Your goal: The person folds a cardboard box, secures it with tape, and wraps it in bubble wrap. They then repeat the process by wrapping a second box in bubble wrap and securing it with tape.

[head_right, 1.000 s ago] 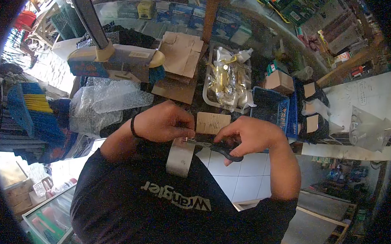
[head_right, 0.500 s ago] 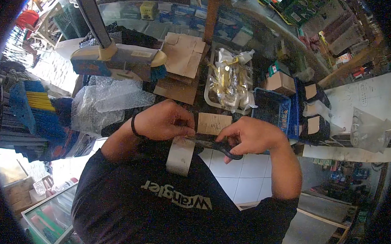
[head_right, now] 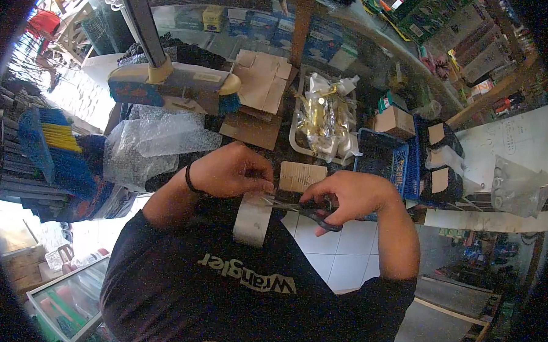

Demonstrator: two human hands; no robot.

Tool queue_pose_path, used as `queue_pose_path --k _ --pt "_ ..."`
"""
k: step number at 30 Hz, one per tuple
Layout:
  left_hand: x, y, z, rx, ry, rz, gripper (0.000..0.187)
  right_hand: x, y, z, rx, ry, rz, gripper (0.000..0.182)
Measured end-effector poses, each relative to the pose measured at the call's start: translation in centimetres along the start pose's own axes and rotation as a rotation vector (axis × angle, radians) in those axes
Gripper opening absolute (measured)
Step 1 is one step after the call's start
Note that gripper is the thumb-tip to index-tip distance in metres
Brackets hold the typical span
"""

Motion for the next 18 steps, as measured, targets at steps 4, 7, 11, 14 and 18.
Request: queue_pose_path --k 4,7,11,14,18 --pt "0.1 -0.1 0.2 -0.033 0.009 0.067 0.018 0.0 -0.2 0.0 -0.032 -0.018 -0.018 0.069" --pt "0.3 -0.1 0.2 -0.043 0.018 0.078 0.020 0.1 0.0 0.0 -0.025 0.030 -0.067 0.068" --pt "0.6 0.3 0.2 -0.011 -0.051 0.090 0.016 0.4 0.1 -0.2 -0.044 -0.003 -0.069 0.066" --pt "0.5 0.3 0.3 -0.007 -0.066 0.096 0.017 0.9 0.1 -0.3 -0.055 -0.024 -0.080 0.064" --pt "0.7 0.4 0.3 -0.009 -0.055 0.088 0.017 0.9 0.3 -0.7 -0.049 0.006 -0.097 0.064"
Point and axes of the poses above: each hand's wrist, its own z-axis away from the middle knuckle, its own y-axis out of the palm, x = y × z, the point moved 10 cm from there along -z, towards the middle knuckle, and after that the axes turned 2 degrees about -y, right-handed, at the moved point
